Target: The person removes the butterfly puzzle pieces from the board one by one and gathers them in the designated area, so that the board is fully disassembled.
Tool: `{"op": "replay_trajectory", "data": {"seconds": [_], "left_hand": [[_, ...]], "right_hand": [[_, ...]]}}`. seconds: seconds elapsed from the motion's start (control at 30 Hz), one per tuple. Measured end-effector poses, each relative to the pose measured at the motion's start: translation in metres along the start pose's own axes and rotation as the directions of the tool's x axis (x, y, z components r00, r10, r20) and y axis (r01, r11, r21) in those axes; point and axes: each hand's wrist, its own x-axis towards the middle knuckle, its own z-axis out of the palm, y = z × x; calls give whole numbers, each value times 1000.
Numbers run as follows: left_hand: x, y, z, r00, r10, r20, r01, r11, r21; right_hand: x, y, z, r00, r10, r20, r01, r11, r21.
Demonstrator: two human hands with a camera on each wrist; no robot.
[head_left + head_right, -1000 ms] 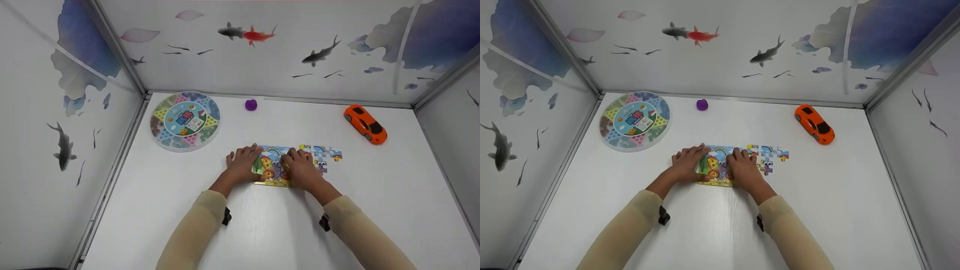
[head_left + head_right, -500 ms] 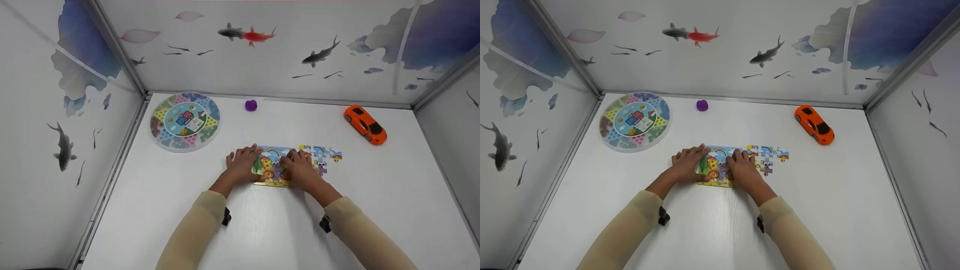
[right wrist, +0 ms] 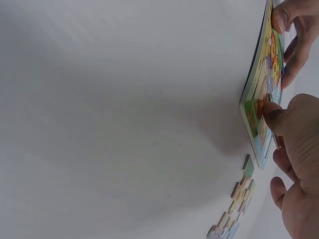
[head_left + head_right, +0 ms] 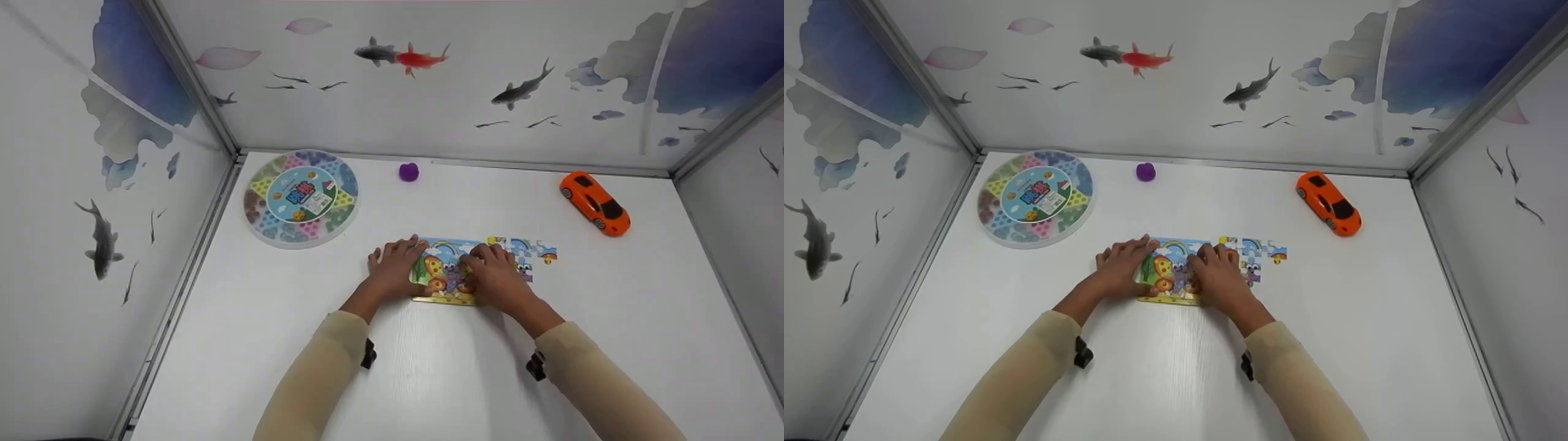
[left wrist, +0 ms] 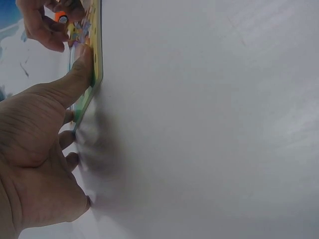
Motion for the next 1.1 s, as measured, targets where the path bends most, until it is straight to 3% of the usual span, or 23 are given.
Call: {"op": "replay_trajectory", "data": {"seconds": [0.5,1.1], "left_hand": [[8,-3,5,1000,-18,22,18,1000,-6],[2,-1,1,1000,-10,4,10,1000,1]], "right_hand": [[-15,21,-5,999,-20,-35,22,999,47],[-35,53,-14,999,9,-49,-5,995,97]]}}
